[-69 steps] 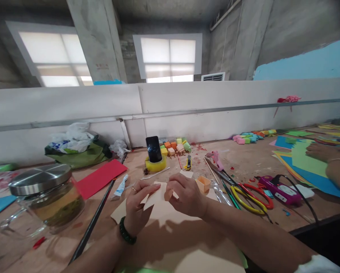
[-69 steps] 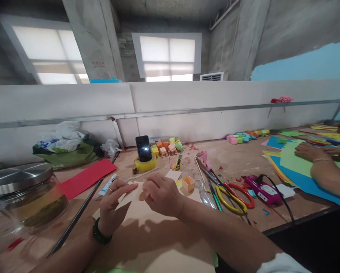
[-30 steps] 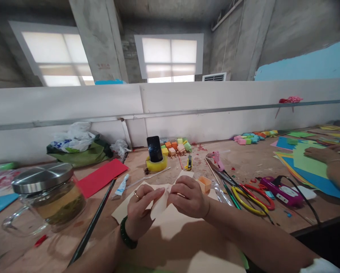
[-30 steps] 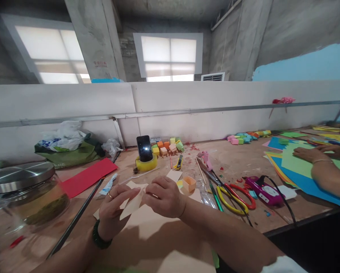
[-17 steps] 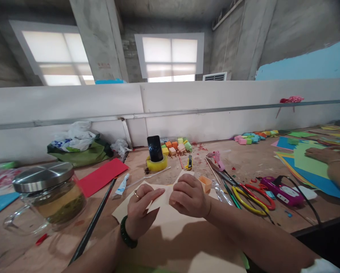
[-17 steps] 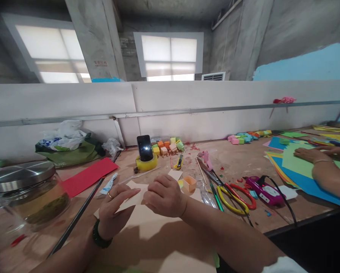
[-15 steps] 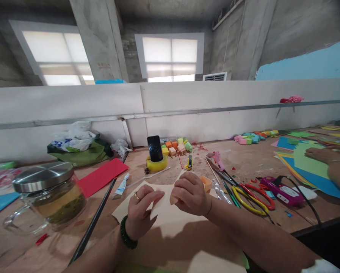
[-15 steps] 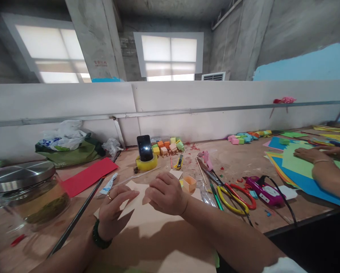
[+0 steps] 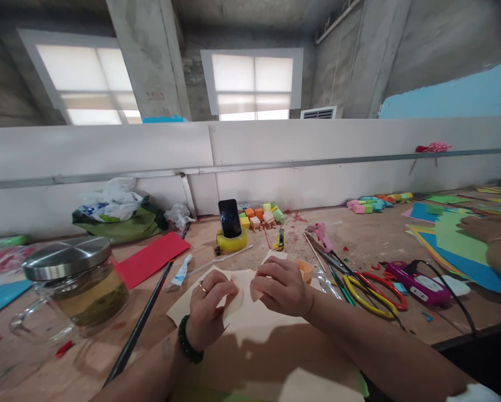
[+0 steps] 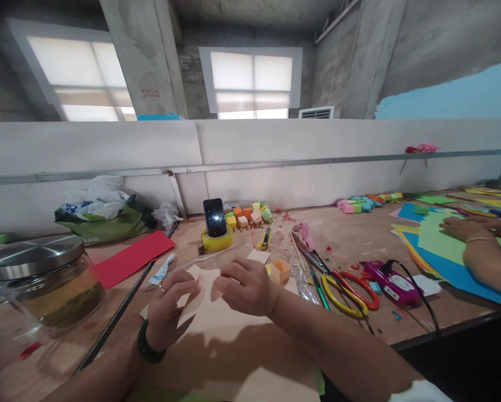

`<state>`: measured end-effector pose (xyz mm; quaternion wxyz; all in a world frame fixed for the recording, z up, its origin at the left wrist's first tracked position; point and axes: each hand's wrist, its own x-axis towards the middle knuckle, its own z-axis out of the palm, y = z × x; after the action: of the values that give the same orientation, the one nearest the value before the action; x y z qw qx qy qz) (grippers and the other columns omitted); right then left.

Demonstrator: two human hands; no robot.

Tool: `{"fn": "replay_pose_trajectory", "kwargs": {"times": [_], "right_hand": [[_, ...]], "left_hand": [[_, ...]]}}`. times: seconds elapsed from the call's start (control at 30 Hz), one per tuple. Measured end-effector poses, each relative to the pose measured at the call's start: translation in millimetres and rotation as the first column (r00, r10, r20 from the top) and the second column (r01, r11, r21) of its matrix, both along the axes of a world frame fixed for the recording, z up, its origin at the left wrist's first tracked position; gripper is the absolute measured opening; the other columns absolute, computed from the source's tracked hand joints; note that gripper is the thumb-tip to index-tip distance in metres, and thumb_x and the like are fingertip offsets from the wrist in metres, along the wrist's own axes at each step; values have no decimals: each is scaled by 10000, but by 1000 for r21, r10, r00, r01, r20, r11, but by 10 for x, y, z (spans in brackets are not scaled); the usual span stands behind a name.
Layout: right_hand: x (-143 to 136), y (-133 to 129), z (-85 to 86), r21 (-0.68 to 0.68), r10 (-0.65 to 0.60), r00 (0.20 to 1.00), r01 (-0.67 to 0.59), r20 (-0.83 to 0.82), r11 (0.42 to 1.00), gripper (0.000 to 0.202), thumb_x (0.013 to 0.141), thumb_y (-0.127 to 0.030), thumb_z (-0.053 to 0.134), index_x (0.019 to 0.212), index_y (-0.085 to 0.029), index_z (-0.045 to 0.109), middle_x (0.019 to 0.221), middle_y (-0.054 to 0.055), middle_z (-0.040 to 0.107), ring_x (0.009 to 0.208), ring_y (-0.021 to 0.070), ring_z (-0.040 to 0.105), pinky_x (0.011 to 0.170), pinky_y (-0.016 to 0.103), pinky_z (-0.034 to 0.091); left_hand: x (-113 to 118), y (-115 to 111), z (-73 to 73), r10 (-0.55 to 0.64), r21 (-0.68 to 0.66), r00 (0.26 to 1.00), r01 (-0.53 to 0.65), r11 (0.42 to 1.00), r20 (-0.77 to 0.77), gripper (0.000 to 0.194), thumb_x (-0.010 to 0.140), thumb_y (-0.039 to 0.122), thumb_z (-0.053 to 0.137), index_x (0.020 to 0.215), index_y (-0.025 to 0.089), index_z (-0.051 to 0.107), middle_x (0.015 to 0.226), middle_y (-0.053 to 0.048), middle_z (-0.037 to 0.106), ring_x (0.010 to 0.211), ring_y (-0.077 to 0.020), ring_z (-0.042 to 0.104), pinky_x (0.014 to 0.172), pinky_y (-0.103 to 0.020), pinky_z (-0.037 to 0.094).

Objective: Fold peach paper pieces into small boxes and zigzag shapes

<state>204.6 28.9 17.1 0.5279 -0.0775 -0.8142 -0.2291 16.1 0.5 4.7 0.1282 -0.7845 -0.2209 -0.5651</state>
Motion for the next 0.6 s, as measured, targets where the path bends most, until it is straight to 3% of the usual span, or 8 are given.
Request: {"fn": "replay_pose_trajectory", "kwargs": {"times": [0.13, 0.23, 0.6], "right_hand": [[-3, 2, -3, 7, 41, 999, -41, 1, 999, 154, 836, -63, 442, 841, -191, 527, 730, 29, 594, 603, 119, 517, 536, 225, 450], [-9, 30, -40, -15, 59, 998, -59, -4, 998, 138, 840, -76, 461, 851, -195, 531, 749, 31, 593, 625, 120, 536, 554, 227, 465], [-7, 14, -39, 18, 20, 1000, -19, -25, 1000, 138, 787, -61, 535, 773, -192, 577, 713, 24, 554, 611, 128, 455, 578, 249, 465]], "left_hand": [[-14, 21, -12, 24, -77, 998, -20, 997, 59, 38, 861, 220, 555, 835, 204, 532, 801, -40, 595, 727, -161, 605, 624, -261, 506], [-37, 54, -26, -8, -114, 999, 13, 993, 48, 134, 861, 327, 574, 858, 204, 522, 903, -79, 646, 826, -192, 648, 681, -292, 538], [-49, 40, -13, 17, -19, 1000, -16, 1000, 12, 36, 842, 200, 586, 877, 208, 583, 805, -52, 673, 727, -169, 658, 635, -269, 536]]}}
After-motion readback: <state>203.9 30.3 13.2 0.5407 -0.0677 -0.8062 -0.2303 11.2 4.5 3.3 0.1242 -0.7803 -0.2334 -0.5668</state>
